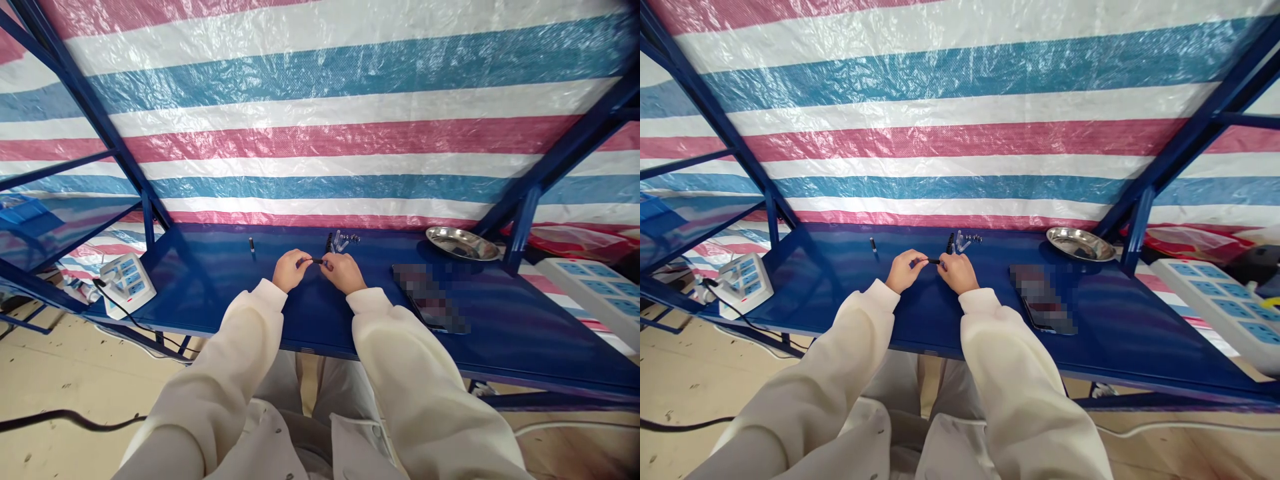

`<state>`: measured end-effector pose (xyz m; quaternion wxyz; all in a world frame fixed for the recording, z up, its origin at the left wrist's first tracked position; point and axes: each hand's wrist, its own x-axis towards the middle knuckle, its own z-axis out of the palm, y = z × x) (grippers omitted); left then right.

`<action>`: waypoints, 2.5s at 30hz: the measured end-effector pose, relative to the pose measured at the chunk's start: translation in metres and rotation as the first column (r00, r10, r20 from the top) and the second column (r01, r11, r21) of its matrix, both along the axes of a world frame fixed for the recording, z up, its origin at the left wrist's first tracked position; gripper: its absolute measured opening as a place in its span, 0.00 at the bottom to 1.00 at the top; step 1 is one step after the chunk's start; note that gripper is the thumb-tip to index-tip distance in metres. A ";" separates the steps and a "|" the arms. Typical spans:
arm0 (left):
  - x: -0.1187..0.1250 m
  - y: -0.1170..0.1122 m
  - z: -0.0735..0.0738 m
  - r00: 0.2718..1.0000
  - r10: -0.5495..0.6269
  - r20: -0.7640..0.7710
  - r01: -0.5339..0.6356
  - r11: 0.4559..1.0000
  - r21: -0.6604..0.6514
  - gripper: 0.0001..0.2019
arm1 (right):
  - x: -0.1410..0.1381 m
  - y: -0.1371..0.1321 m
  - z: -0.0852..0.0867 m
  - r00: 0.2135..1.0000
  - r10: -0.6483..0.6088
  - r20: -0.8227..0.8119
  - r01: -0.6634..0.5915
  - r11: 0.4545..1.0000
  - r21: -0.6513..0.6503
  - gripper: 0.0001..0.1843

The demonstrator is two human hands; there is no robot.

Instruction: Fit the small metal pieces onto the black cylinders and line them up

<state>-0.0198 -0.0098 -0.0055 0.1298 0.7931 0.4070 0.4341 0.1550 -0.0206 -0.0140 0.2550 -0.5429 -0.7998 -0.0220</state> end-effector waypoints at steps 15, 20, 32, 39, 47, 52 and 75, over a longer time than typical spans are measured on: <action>-0.019 0.025 0.103 0.841 -0.124 -0.527 0.148 0.989 0.002 0.05 | -0.002 -0.003 0.000 0.950 0.060 -0.305 -0.053 0.998 0.033 0.16; -0.057 0.058 0.122 0.735 0.064 -0.675 -0.088 0.996 -0.001 0.03 | -0.002 -0.003 -0.002 0.942 0.049 -0.333 -0.055 0.998 -0.007 0.15; -0.106 0.082 0.097 0.635 0.108 -0.765 -0.289 0.951 -0.106 0.01 | -0.002 -0.003 -0.003 0.948 0.041 -0.317 -0.056 0.998 -0.038 0.13; -0.111 0.090 0.087 0.633 0.105 -0.767 -0.281 0.955 -0.101 0.02 | -0.002 -0.004 -0.001 0.954 0.025 -0.299 -0.043 0.998 -0.054 0.13; -0.112 0.092 0.085 0.629 0.123 -0.767 -0.291 0.953 -0.086 0.02 | -0.001 -0.003 -0.001 0.954 0.030 -0.300 -0.046 0.998 -0.046 0.13; -0.112 0.093 0.083 0.625 0.134 -0.769 -0.317 0.944 -0.093 0.03 | 0.000 -0.003 -0.001 0.951 0.026 -0.310 -0.044 0.998 -0.051 0.13; -0.110 0.091 0.093 0.625 0.152 -0.766 -0.337 0.937 -0.089 0.08 | 0.017 0.006 0.000 0.765 -0.371 -0.526 0.451 0.892 0.027 0.16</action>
